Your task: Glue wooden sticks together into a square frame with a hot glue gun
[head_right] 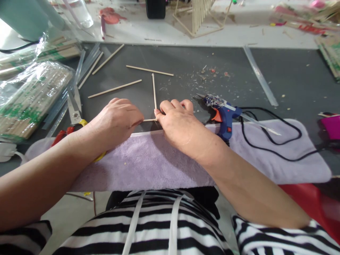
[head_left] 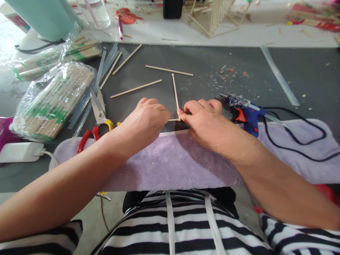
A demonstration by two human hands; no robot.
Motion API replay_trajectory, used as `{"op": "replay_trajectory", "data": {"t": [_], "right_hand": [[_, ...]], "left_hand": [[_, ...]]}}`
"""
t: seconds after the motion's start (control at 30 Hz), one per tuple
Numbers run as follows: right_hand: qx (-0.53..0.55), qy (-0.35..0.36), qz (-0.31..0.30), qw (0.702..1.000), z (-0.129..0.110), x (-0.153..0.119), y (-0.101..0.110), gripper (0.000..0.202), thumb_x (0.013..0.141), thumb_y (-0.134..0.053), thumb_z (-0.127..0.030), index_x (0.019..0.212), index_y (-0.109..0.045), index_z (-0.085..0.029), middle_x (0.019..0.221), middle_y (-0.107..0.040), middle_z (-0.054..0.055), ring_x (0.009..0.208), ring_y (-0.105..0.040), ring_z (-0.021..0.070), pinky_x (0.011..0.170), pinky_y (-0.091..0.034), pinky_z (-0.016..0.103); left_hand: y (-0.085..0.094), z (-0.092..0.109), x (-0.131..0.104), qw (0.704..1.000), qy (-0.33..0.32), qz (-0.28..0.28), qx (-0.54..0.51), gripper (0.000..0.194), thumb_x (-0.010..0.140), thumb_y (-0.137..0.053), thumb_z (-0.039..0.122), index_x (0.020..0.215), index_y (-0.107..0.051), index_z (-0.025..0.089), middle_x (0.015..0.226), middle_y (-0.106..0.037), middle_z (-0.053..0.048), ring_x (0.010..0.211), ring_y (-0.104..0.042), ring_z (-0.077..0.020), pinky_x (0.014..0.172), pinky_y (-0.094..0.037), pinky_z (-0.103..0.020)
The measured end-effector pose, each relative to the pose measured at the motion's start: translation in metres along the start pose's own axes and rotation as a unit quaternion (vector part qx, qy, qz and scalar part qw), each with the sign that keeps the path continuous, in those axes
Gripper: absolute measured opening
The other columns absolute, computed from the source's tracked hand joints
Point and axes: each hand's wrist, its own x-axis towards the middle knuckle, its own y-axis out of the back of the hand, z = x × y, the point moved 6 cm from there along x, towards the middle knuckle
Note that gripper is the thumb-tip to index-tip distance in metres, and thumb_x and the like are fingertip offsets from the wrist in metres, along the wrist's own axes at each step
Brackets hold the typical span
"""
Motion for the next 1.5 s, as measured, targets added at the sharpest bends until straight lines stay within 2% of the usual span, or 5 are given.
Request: {"op": "replay_trajectory", "data": {"t": [0.77,0.97,1.1,1.37,1.5], "right_hand": [[-0.006,0.004,-0.001,1.000,-0.0008,0.0001,0.0007,0.039,0.102,-0.035,-0.020,0.120,-0.069,-0.024,0.111,-0.061,0.010,0.097,-0.043,0.0243,0.083,-0.023,0.041],[-0.008,0.006,-0.002,1.000,-0.0004,0.0000,-0.0001,0.040,0.099,-0.038,-0.017,0.125,-0.067,-0.024,0.112,-0.060,0.011,0.098,-0.044,0.0253,0.084,-0.023,0.043],[-0.010,0.006,-0.002,1.000,-0.0001,0.0002,-0.0013,0.040,0.099,-0.038,-0.018,0.125,-0.068,-0.025,0.112,-0.060,0.011,0.098,-0.043,0.0253,0.084,-0.023,0.043],[-0.006,0.006,-0.008,1.000,-0.0013,0.0002,0.0009,0.039,0.100,-0.037,-0.018,0.124,-0.068,-0.024,0.112,-0.061,0.011,0.097,-0.044,0.0251,0.084,-0.024,0.042],[-0.003,0.009,0.000,1.000,-0.0010,0.0001,0.0011,0.039,0.100,-0.037,-0.019,0.123,-0.068,-0.025,0.111,-0.061,0.011,0.096,-0.044,0.0247,0.084,-0.023,0.042]], "left_hand": [[-0.0018,0.0003,0.0002,1.000,0.002,-0.017,-0.001,0.022,0.089,-0.046,0.010,0.078,-0.064,0.018,0.078,-0.064,-0.003,0.083,-0.057,-0.0184,0.089,-0.041,-0.035],[-0.0040,-0.0002,-0.0004,1.000,-0.001,-0.021,0.010,0.021,0.090,-0.047,0.011,0.080,-0.064,0.018,0.079,-0.064,-0.003,0.085,-0.057,-0.0189,0.091,-0.040,-0.036],[-0.0017,0.0007,-0.0005,1.000,-0.008,-0.003,0.008,0.021,0.089,-0.047,0.011,0.079,-0.064,0.018,0.077,-0.063,-0.003,0.082,-0.057,-0.0179,0.087,-0.042,-0.034],[-0.0029,-0.0001,-0.0011,1.000,-0.001,-0.006,-0.006,0.021,0.088,-0.048,0.009,0.080,-0.064,0.019,0.078,-0.063,-0.003,0.085,-0.058,-0.0195,0.091,-0.041,-0.037],[-0.0022,-0.0001,-0.0009,1.000,-0.001,-0.002,-0.004,0.020,0.088,-0.050,0.009,0.076,-0.062,0.018,0.077,-0.063,-0.002,0.082,-0.057,-0.0183,0.088,-0.041,-0.035]]}}
